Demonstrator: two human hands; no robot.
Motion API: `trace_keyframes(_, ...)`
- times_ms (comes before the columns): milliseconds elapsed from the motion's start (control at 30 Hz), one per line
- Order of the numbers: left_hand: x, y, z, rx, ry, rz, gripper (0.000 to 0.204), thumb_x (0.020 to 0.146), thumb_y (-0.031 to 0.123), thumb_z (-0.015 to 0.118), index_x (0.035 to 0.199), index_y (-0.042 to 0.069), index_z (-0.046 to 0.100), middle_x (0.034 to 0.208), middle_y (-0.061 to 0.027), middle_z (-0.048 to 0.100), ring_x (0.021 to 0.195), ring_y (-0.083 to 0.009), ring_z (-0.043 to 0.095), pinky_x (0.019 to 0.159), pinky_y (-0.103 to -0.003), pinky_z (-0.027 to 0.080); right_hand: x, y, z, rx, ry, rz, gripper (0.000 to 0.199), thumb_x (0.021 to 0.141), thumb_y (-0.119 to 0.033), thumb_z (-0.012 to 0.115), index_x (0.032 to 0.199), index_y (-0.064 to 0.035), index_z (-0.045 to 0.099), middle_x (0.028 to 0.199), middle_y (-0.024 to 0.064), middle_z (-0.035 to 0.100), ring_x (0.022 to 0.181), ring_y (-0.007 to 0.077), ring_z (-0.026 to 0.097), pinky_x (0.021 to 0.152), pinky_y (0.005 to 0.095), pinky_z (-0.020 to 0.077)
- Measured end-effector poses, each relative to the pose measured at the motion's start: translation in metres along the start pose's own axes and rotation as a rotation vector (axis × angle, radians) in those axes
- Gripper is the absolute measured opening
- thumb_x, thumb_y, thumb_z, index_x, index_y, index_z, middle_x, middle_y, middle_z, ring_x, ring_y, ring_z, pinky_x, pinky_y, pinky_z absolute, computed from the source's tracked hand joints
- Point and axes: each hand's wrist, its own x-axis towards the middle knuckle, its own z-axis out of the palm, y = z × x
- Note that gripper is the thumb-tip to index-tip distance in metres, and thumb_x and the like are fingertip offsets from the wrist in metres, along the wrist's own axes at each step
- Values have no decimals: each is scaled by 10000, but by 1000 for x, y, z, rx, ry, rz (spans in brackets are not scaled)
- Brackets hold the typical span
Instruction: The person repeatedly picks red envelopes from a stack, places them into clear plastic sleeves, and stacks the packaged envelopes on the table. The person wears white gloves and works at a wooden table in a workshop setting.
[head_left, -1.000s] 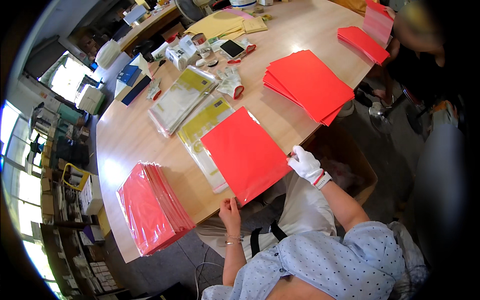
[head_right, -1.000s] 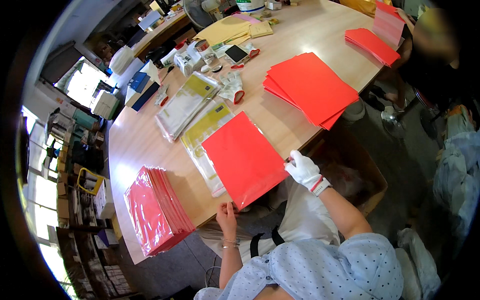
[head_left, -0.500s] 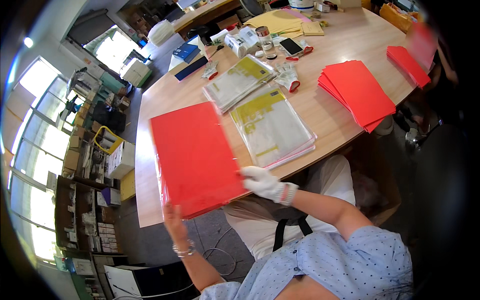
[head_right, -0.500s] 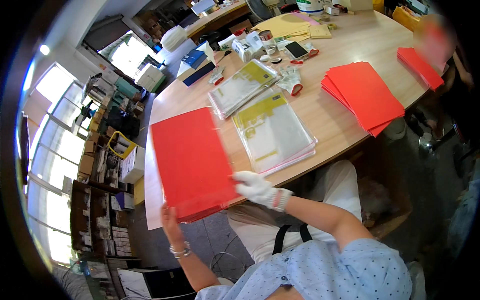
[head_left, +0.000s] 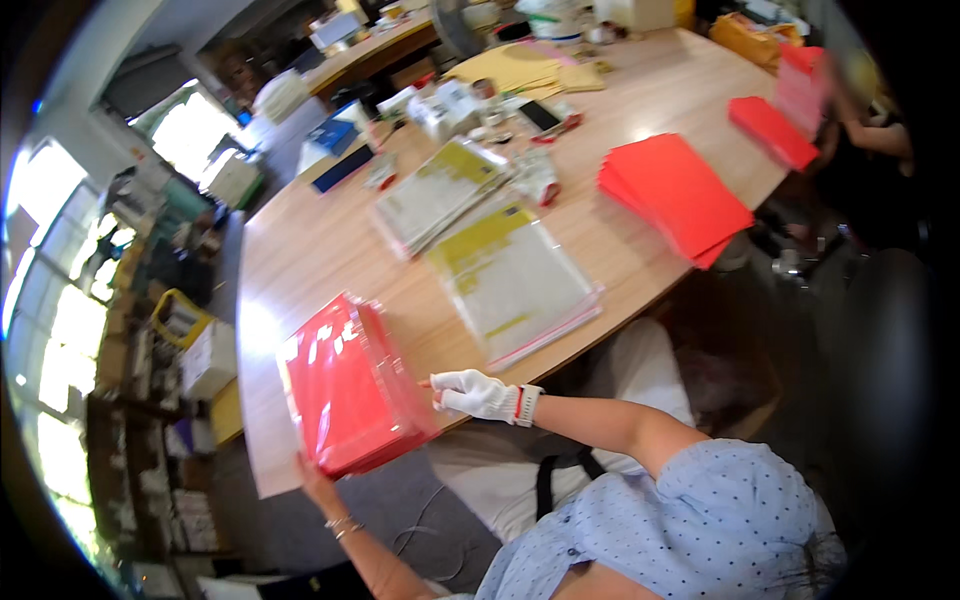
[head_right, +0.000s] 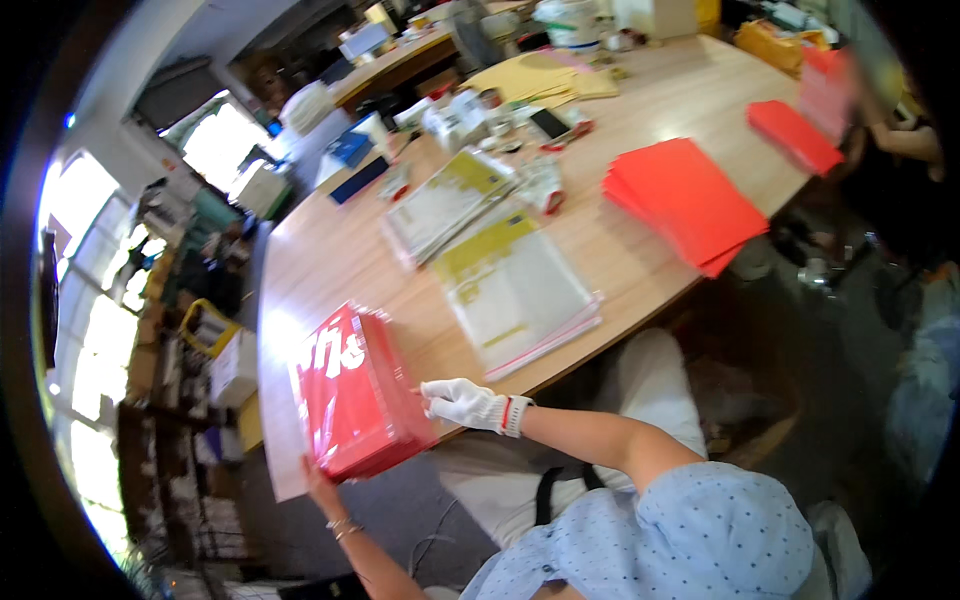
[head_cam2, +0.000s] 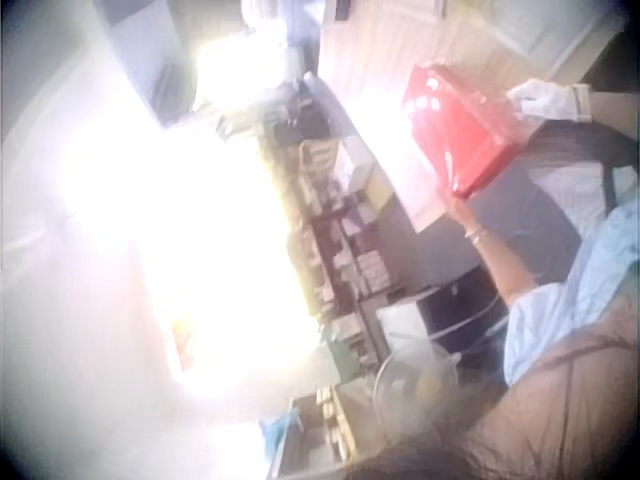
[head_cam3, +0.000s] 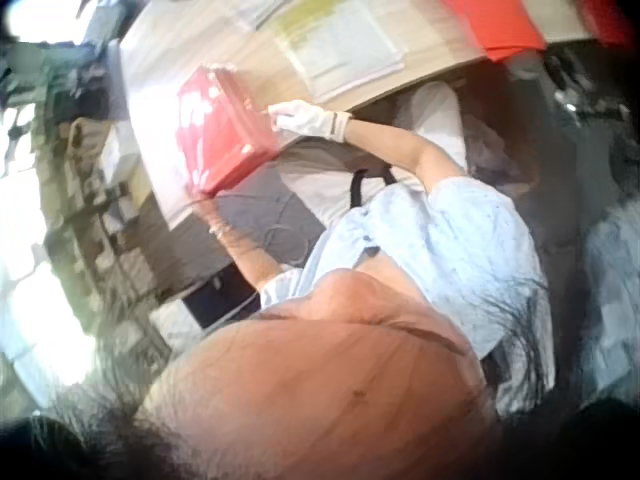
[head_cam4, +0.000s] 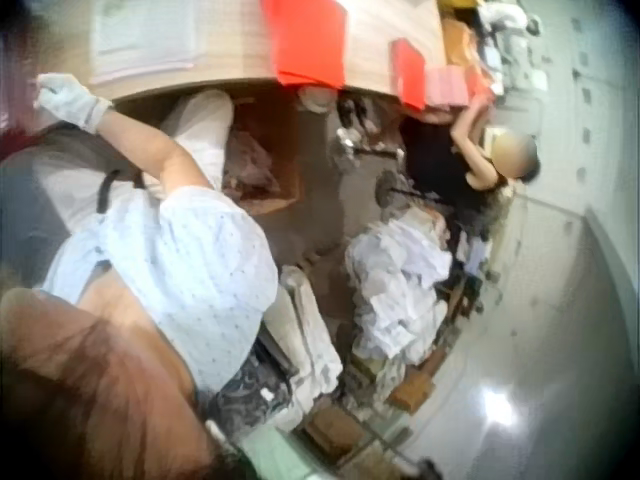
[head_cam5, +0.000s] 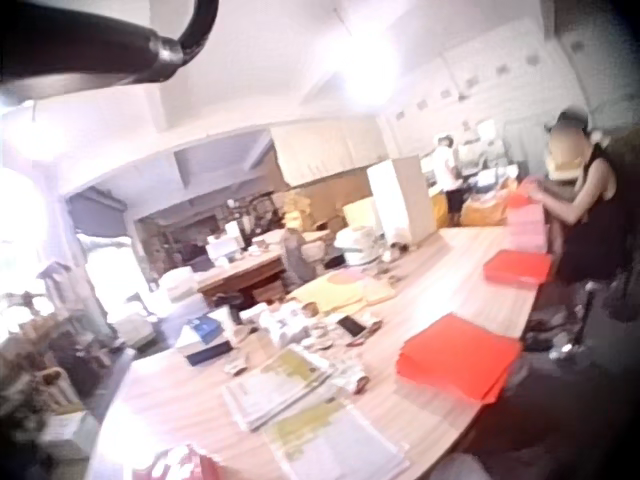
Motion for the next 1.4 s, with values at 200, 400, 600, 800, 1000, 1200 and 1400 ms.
trace_keyframes(200, -8, 83, -25, -19, 573, -14, 420, 944, 201, 425, 1263, -73, 406, 1317, -199, 425, 1232, -290, 402, 1008, -387, 326, -141, -109, -170, -1421, 477, -196, 148, 749, -116, 591, 883, -56, 610, 838, 130, 614, 786, 283, 600, 709, 347, 486)
trace_keyframes(400, -23, 232, -11, -509, 110, 388, 284, 934, 211, 458, 1020, -45, 544, 926, -125, 635, 867, -224, 598, 805, -330, 443, -220, -180, -288, -1975, 568, -46, 354, 694, -185, 630, 1011, -44, 562, 1019, 143, 578, 973, 311, 547, 852, 366, 453)
trace_keyframes(600, -31, 351, 87, -553, -641, 403, 204, 823, 48, 549, 1013, 40, 621, 938, -150, 646, 882, -316, 613, 774, -365, 484, -215, -200, -307, -1785, 604, -164, 126, 828, -179, 572, 842, -59, 608, 795, 130, 618, 784, 296, 603, 682, 372, 479)
trace_keyframes(800, -31, 341, 240, -69, -417, 773, 190, 762, 223, 576, 839, 50, 589, 828, -149, 559, 781, -308, 523, 665, -430, 435, -250, -172, -224, -1929, 492, -227, 141, 669, -126, 670, 755, -79, 567, 743, 104, 554, 731, 293, 556, 631, 391, 469)
trace_keyframes(1000, -14, 383, 213, 177, -571, 807, 348, 755, 374, 590, 803, 30, 611, 824, -166, 583, 771, -318, 554, 640, -413, 444, -359, -58, -306, -640, 1356, -527, 250, 869, -226, 534, 1044, -47, 535, 1105, 62, 546, 1017, 213, 536, 886, 344, 426)
trace_keyframes(1200, 3, 366, 200, 98, -651, 821, 353, 708, 356, 578, 574, 30, 563, 704, -174, 555, 694, -321, 514, 621, -431, 421, -301, -124, -276, 238, 1297, -91, 244, 878, -393, 505, 960, -163, 504, 689, -17, 506, 521, 105, 460, 462, 218, 385)
trace_keyframes(1400, 3, 350, 197, -19, -550, 875, 402, 757, 396, 587, 636, 14, 556, 736, -192, 555, 721, -332, 509, 656, -434, 412, -295, -146, -211, -257, 1046, -235, 208, 876, -124, 462, 1072, -73, 506, 730, -11, 526, 544, 73, 492, 451, 224, 397)
